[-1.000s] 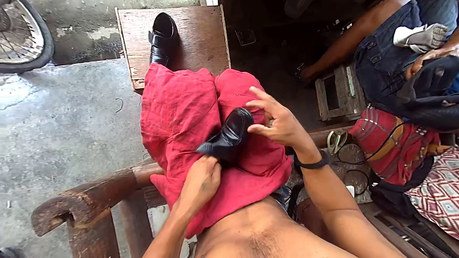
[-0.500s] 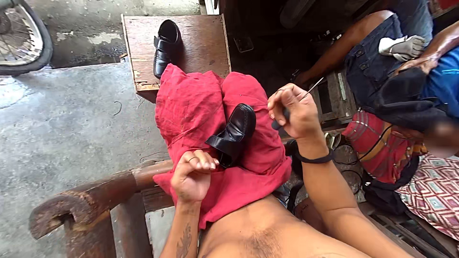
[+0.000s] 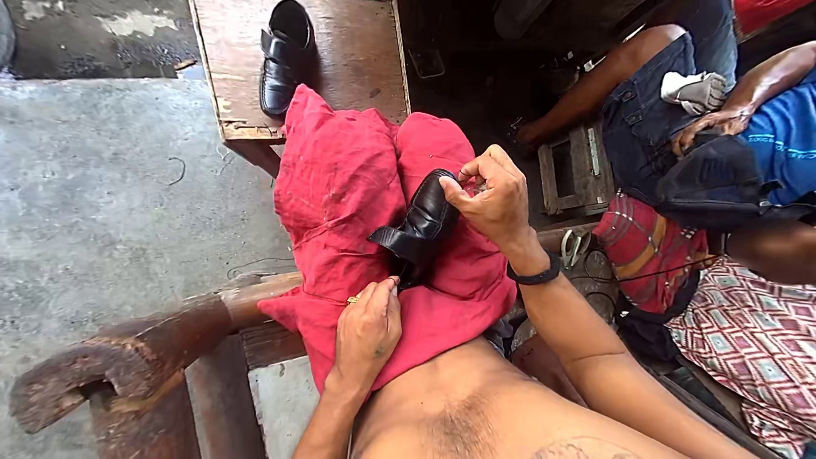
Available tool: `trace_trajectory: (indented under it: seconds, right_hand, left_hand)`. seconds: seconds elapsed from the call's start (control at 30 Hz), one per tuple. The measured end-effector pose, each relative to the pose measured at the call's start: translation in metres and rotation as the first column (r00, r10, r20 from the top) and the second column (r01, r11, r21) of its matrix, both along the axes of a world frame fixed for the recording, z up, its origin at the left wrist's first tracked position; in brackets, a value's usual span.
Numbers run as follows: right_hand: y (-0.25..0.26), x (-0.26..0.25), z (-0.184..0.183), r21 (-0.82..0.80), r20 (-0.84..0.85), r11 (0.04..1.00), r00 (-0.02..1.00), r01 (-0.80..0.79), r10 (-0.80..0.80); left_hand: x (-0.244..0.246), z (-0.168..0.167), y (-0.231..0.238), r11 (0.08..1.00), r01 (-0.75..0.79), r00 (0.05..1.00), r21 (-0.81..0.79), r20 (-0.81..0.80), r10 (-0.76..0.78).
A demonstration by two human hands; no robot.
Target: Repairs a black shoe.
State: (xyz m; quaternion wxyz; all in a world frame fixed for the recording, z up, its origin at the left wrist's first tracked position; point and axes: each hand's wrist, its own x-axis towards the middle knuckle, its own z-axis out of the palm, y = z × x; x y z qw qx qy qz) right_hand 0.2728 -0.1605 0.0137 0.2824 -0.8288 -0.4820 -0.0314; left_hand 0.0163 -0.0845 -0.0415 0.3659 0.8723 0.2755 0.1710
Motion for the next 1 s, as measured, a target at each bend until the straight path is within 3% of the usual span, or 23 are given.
trace_trajectory:
  seconds: [0.17,0.33,0.47,0.6,0.7,0.77,0.87,1.0]
  right_hand:
    - [0.007,0.001,-0.009,-0.004,-0.061,0.999,0.997,-0.044,0.043]
    - [0.022,0.017,-0.016,0.067,-0.272,0.997,0.961,-0.037,0.054]
    - [0.02,0.027,-0.017,0.102,-0.367,0.993,0.925,-0.066,0.099]
    - [0.013,0.04,-0.028,0.101,-0.404,0.992,0.908,-0.08,0.114]
    - [0.011,0.052,-0.032,0.044,-0.392,0.995,0.915,-0.086,0.097]
    - [0.015,0.055,-0.036,0.065,-0.388,0.994,0.916,-0.084,0.103]
    - [0.024,0.053,-0.027,0.112,-0.417,0.989,0.898,-0.101,0.139]
    - [0.029,0.055,-0.036,0.153,-0.511,0.986,0.848,-0.07,0.14]
  left_hand:
    - [-0.035,-0.002,-0.002,1.0,0.004,1.0,-0.005,-0.014,-0.004]
    - [-0.005,0.009,0.014,0.99,0.119,0.993,0.079,0.001,-0.119]
    - [0.032,0.003,0.021,0.915,0.387,0.914,0.111,-0.178,-0.364]
    - [0.073,0.007,0.026,0.857,0.515,0.789,-0.004,-0.388,-0.476]
    - [0.107,0.021,0.017,0.862,0.465,0.736,-0.2,-0.455,-0.502]
    - [0.114,0.037,0.016,0.874,0.392,0.769,-0.288,-0.419,-0.483]
    - [0.115,0.052,0.021,0.901,0.334,0.863,-0.278,-0.294,-0.411]
    - [0.113,0.041,0.017,0.925,0.287,0.913,-0.248,-0.22,-0.343]
